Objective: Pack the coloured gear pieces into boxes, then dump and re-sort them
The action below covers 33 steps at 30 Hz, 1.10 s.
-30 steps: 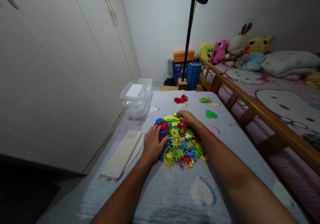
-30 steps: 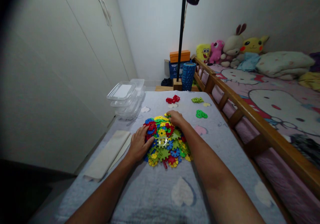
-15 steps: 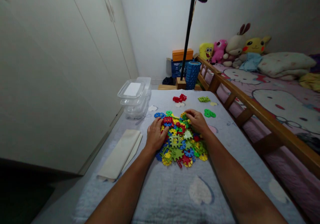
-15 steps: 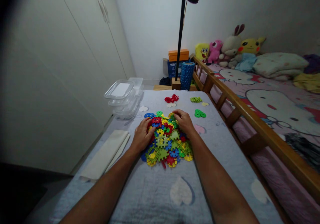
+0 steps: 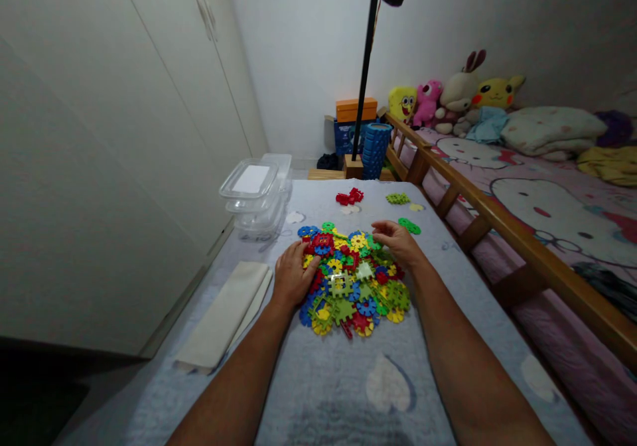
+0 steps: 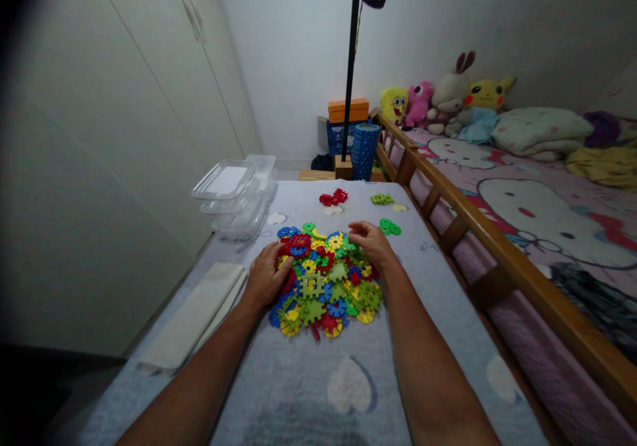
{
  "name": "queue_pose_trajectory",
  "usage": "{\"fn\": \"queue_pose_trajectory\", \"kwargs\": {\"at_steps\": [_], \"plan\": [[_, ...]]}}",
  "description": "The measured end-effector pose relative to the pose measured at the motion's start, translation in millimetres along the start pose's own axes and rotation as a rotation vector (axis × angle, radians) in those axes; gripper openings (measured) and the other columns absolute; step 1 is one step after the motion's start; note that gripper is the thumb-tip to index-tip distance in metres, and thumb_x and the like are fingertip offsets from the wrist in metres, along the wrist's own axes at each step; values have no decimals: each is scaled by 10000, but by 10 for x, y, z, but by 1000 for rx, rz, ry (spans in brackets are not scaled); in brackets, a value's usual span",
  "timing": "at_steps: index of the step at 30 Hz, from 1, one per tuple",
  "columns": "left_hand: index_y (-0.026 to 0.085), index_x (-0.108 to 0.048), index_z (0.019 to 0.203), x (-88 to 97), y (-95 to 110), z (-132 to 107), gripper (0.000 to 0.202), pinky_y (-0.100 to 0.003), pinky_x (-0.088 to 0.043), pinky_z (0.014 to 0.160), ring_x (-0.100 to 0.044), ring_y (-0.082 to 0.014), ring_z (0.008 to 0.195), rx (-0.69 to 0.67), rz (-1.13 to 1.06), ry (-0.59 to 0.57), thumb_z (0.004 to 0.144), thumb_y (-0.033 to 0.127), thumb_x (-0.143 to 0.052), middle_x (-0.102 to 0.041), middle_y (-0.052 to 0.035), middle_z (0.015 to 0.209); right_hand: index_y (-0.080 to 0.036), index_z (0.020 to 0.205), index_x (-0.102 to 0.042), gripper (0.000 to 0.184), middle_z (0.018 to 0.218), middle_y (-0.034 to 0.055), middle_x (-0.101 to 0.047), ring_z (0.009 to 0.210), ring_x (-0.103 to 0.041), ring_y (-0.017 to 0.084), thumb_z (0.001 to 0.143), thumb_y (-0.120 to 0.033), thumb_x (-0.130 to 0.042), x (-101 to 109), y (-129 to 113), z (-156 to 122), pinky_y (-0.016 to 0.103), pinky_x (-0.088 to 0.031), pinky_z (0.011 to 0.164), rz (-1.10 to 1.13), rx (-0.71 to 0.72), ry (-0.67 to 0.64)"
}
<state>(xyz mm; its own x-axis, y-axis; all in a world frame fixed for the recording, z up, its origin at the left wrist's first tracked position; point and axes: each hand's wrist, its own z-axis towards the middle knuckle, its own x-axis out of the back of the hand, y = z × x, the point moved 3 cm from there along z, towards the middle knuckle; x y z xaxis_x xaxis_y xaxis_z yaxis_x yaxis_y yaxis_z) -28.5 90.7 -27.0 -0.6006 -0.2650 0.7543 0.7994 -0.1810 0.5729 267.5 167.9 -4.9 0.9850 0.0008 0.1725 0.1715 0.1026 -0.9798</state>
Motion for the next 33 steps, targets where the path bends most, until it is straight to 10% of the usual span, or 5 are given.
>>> {"fn": "queue_pose_trajectory", "kwargs": {"at_steps": [7,12,22,27,33], "plan": [[194,-619,1245,-7,-25,7,409,-474,-424,1121,-575,-283,1279,-11,-54,3,943,448,-513,-636,-125,1346,-201,779,-635,350,709,-1,-645,623,-576,131,556,-430,-777,684,243,103,240,-466,533,35,45,632],[205,-608,1259,-5,-25,5,417,-487,-412,1128,-571,-288,1283,-4,-72,-6,939,455,-513,-640,-119,1344,-211,748,-590,301,606,-34,-587,494,-547,118,585,-411,-746,921,470,83,212,-396,406,45,-30,818],[209,-648,1147,42,-19,58,352,-436,-466,1088,-625,-255,1184,19,-257,55,921,454,-533,-679,-97,1225,-228,738,-568,139,527,-35,-581,455,-591,161,619,-282,-616,994,541,48,251,-460,418,-68,-134,827],[201,-670,1053,53,-74,90,324,-399,-530,988,-672,-233,1046,120,-366,174,934,470,-534,-705,-86,1090,-213,742,-630,121,704,27,-670,715,-648,205,638,-246,-578,965,361,-5,330,-552,711,-236,-53,864],[199,-686,1025,60,-84,101,310,-389,-540,961,-678,-221,997,140,-365,210,933,455,-537,-711,-76,1054,-199,819,-721,230,842,54,-732,800,-651,216,768,-387,-600,350,103,54,372,-528,833,-348,159,279]]}}
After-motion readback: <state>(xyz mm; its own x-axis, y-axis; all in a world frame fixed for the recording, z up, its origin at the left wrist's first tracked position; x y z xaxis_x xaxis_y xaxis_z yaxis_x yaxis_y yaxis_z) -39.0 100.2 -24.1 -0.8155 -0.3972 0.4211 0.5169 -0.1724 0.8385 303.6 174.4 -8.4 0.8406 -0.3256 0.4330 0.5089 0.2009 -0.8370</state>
